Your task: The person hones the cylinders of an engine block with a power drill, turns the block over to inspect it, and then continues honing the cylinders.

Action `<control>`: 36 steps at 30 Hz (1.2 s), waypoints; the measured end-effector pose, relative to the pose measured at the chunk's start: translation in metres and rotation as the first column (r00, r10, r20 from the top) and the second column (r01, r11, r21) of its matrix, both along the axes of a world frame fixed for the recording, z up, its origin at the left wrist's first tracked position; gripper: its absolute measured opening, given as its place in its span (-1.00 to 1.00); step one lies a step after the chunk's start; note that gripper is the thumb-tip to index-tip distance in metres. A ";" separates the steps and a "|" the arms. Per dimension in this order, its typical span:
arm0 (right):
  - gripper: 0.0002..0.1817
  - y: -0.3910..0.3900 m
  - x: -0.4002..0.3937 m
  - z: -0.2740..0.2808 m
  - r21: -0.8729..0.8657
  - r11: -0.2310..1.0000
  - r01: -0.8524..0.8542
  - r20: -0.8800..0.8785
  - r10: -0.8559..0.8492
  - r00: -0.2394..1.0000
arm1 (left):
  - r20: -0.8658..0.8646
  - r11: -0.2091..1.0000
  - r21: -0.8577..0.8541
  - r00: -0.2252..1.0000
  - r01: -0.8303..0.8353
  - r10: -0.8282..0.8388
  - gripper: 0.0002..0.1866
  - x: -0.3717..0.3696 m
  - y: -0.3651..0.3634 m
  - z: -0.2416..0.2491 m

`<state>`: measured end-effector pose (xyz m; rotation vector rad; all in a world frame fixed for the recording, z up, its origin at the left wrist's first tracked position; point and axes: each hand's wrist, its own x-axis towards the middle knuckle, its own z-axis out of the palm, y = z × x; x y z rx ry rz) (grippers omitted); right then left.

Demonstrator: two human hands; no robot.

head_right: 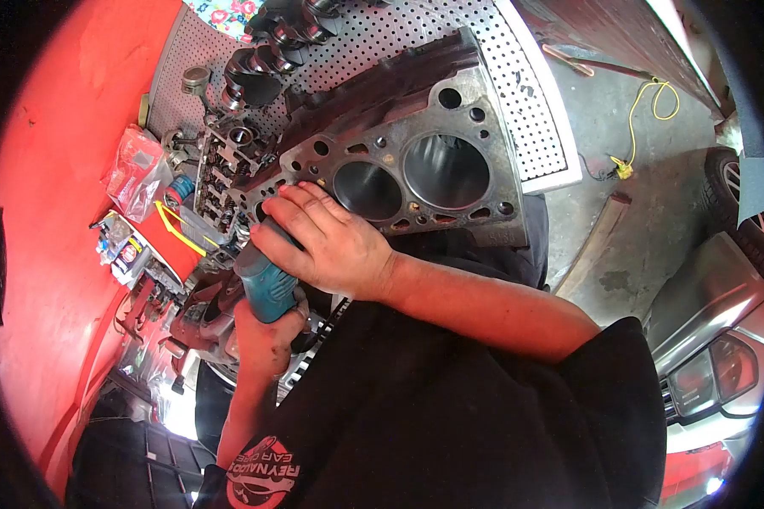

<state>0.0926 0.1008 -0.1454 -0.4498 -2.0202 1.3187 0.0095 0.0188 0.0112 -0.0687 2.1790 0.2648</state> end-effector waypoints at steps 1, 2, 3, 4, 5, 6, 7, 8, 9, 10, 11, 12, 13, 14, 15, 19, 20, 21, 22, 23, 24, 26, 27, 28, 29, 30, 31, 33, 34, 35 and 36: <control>-0.50 -0.001 -0.001 0.000 0.015 1.000 0.020 0.009 -0.020 1.000 | 0.002 1.000 0.024 1.000 -0.001 0.001 -0.84 -0.001 -0.001 0.000; -0.49 -0.003 -0.002 0.000 0.028 0.999 0.038 0.019 -0.039 0.999 | 0.005 0.999 0.046 1.000 -0.004 0.003 -0.84 -0.001 -0.003 0.000; -0.49 -0.005 -0.002 0.001 0.011 0.999 0.036 0.022 -0.036 0.999 | 0.007 0.999 0.039 1.000 -0.012 0.011 -0.85 -0.002 -0.006 -0.001; -0.49 -0.006 -0.001 0.003 -0.008 0.999 0.034 0.027 -0.034 0.999 | 0.011 0.999 0.030 1.000 -0.019 0.019 -0.85 -0.002 -0.010 -0.002; -0.48 -0.006 -0.001 0.005 -0.025 0.999 0.033 0.030 -0.032 0.999 | 0.013 0.999 0.024 1.000 -0.027 0.027 -0.85 -0.002 -0.013 -0.002; -0.48 -0.007 0.001 0.007 -0.006 0.999 0.033 0.026 -0.033 0.999 | 0.003 0.999 0.027 1.000 -0.020 0.020 -0.86 0.001 -0.012 0.001; -0.47 -0.008 0.003 0.011 0.013 0.999 0.035 0.021 -0.035 0.999 | -0.006 1.000 0.029 1.000 -0.012 0.012 -0.86 0.004 -0.010 0.006; -0.47 -0.010 0.004 0.015 0.030 0.999 0.037 0.014 -0.037 0.999 | -0.018 1.000 0.030 1.000 -0.004 0.005 -0.87 0.006 -0.009 0.012; -0.46 -0.011 0.005 0.020 0.030 0.999 0.037 0.006 -0.037 0.999 | -0.027 0.999 0.039 1.000 0.002 -0.001 -0.87 0.008 -0.012 0.017; -0.46 -0.013 0.005 0.025 0.029 0.999 0.036 -0.003 -0.036 0.999 | -0.037 0.999 0.047 0.999 0.007 -0.006 -0.86 0.010 -0.015 0.022; -0.45 -0.014 0.005 0.030 0.030 0.999 0.033 -0.013 -0.033 0.999 | -0.048 0.998 0.057 0.999 0.011 -0.009 -0.86 0.012 -0.018 0.027; -0.45 -0.016 0.005 0.034 0.036 0.999 0.035 -0.028 -0.034 0.999 | -0.055 0.998 0.065 0.998 -0.022 0.025 -0.85 0.013 -0.021 0.031; -0.45 -0.016 0.005 0.039 0.027 0.999 0.032 -0.041 -0.031 0.999 | -0.061 0.996 0.073 0.996 -0.055 0.060 -0.84 0.015 -0.024 0.035; -0.46 -0.016 0.005 0.045 0.017 0.999 0.028 -0.054 -0.027 0.998 | -0.065 0.993 0.080 0.993 -0.089 0.095 -0.82 0.017 -0.027 0.039; -0.46 -0.017 0.005 0.050 0.006 1.000 0.024 -0.068 -0.024 0.997 | -0.064 0.991 0.095 0.993 -0.096 0.103 -0.81 0.019 -0.030 0.045; -0.48 -0.020 0.007 0.063 -0.014 1.000 0.018 -0.101 -0.019 0.995 | -0.089 0.993 0.084 0.992 -0.084 0.091 -0.78 0.023 -0.029 0.063; -0.49 -0.021 0.005 0.065 -0.007 0.999 0.034 -0.108 -0.034 0.994 | -0.103 0.995 0.062 0.992 -0.073 0.079 -0.78 0.025 -0.030 0.067; -0.49 -0.023 0.006 0.067 -0.010 0.999 0.032 -0.111 -0.033 0.993 | -0.091 0.994 0.073 0.992 -0.081 0.087 -0.77 0.026 -0.034 0.070; -0.50 -0.024 0.006 0.070 -0.010 0.999 0.033 -0.117 -0.034 0.993 | -0.080 0.993 0.087 0.992 -0.086 0.093 -0.77 0.025 -0.036 0.073; -0.50 -0.024 0.005 0.071 -0.007 0.999 0.035 -0.122 -0.036 0.992 | -0.068 0.991 0.104 0.993 -0.090 0.097 -0.76 0.026 -0.038 0.074; -0.51 -0.024 0.005 0.071 0.013 0.999 0.035 -0.120 -0.033 0.992 | -0.074 0.987 0.122 0.991 -0.100 0.109 -0.76 0.027 -0.037 0.074; -0.51 -0.026 0.005 0.073 0.045 0.998 0.033 -0.110 -0.028 0.994 | -0.080 0.981 0.151 0.988 -0.119 0.133 -0.75 0.030 -0.036 0.077; -0.51 -0.026 0.005 0.074 0.044 0.999 0.032 -0.113 -0.026 0.993 | -0.077 0.982 0.154 0.989 -0.114 0.126 -0.75 0.030 -0.036 0.079; -0.51 -0.025 0.005 0.075 0.043 0.999 0.029 -0.115 -0.024 0.993 | -0.073 0.982 0.156 0.990 -0.109 0.121 -0.74 0.029 -0.036 0.081; -0.52 -0.024 0.005 0.077 0.042 0.999 0.026 -0.118 -0.021 0.993 | -0.070 0.982 0.159 0.991 -0.105 0.117 -0.74 0.029 -0.036 0.083; -0.52 -0.024 0.005 0.077 0.042 0.999 0.028 -0.119 -0.023 0.993 | -0.078 0.980 0.165 0.990 -0.107 0.121 -0.74 0.030 -0.035 0.083; -0.52 -0.025 0.004 0.079 0.041 0.999 0.031 -0.121 -0.025 0.992 | -0.087 0.979 0.171 0.988 -0.109 0.125 -0.74 0.031 -0.034 0.084; -0.52 -0.026 0.005 0.082 0.021 0.999 0.033 -0.123 -0.030 0.992 | -0.098 0.976 0.191 0.987 -0.105 0.125 -0.73 0.033 -0.032 0.086; -0.51 -0.024 0.005 0.084 0.005 0.999 0.032 -0.126 -0.031 0.992 | -0.103 0.973 0.208 0.987 -0.099 0.123 -0.73 0.033 -0.030 0.087; -0.50 -0.024 0.005 0.086 -0.011 0.999 0.031 -0.130 -0.032 0.991 | -0.108 0.970 0.226 0.987 -0.094 0.121 -0.73 0.033 -0.030 0.088; -0.50 -0.024 0.005 0.086 -0.010 0.999 0.031 -0.131 -0.032 0.991 | -0.111 0.970 0.223 0.986 -0.099 0.126 -0.73 0.033 -0.029 0.089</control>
